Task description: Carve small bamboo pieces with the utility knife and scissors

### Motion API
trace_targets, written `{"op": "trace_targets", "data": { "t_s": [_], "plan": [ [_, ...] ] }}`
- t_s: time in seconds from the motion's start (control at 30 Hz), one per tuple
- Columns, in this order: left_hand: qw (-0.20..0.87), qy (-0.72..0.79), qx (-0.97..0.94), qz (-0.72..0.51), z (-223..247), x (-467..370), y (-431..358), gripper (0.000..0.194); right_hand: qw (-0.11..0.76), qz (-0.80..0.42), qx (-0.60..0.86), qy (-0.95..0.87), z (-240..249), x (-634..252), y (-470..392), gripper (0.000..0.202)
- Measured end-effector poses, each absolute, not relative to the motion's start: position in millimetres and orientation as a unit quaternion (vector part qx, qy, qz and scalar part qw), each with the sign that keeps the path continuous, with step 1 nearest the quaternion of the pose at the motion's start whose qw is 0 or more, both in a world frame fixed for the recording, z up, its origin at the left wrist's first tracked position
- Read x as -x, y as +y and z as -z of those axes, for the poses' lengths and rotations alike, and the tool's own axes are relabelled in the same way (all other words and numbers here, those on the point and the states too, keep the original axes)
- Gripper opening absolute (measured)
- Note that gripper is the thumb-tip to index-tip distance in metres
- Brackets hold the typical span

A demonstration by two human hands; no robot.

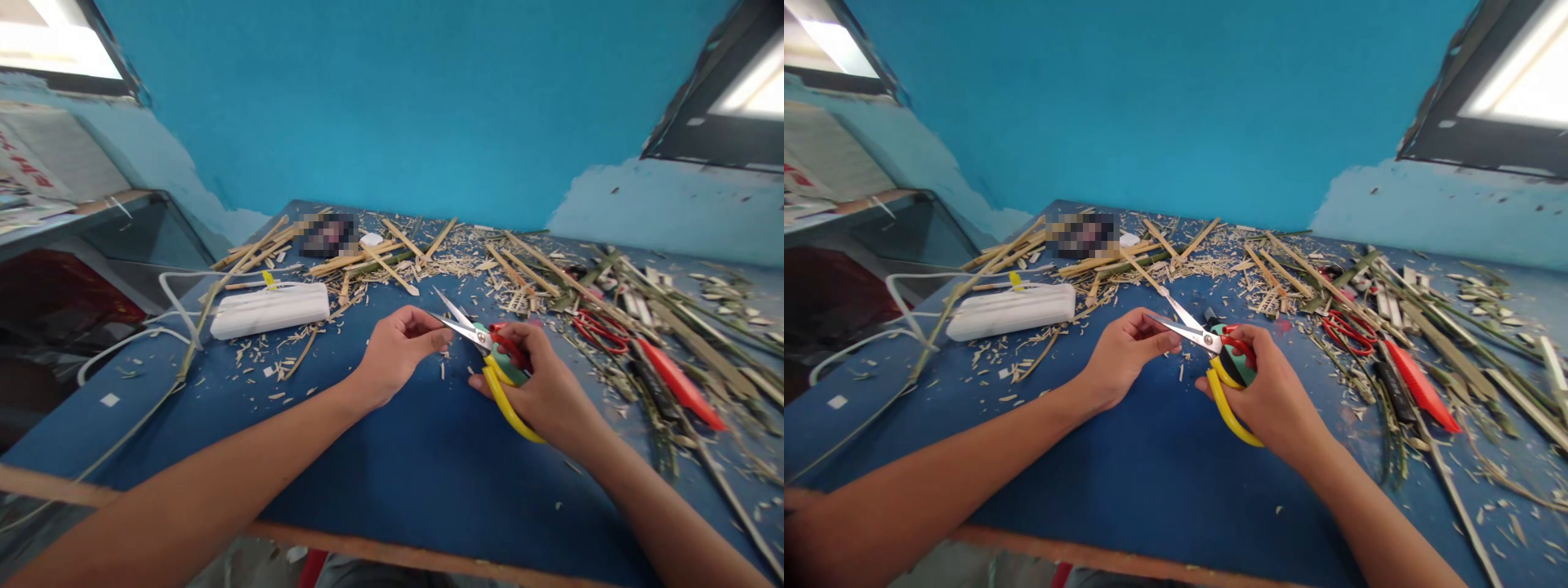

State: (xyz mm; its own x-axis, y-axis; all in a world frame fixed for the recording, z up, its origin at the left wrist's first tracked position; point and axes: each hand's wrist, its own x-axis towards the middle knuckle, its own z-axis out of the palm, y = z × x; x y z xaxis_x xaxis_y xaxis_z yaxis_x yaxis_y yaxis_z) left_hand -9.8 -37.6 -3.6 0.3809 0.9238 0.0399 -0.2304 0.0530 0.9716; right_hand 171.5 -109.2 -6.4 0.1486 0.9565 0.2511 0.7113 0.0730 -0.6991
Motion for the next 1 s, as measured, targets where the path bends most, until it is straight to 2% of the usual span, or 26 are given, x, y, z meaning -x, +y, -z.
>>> {"op": "trace_targets", "data": {
  "t_s": [0.17, 0.63, 1.0],
  "plan": [
    [0.676, 0.306, -0.493, -0.454, 4.9, 9.4, -36.3, 0.033, 0.367, -0.169, 0.666, -0.627, 7.0, -172.2, -109.3, 0.06],
    [0.713, 0.286, -0.484, -0.418, 6.9, 8.7, -36.6, 0.022, 0.352, -0.188, 0.654, -0.643, 6.1, -171.1, -110.9, 0.053],
    [0.746, 0.264, -0.466, -0.397, 4.2, 9.4, -37.4, 0.022, 0.353, -0.289, 0.634, -0.625, 1.5, -176.4, -112.3, 0.05]
  ]
}}
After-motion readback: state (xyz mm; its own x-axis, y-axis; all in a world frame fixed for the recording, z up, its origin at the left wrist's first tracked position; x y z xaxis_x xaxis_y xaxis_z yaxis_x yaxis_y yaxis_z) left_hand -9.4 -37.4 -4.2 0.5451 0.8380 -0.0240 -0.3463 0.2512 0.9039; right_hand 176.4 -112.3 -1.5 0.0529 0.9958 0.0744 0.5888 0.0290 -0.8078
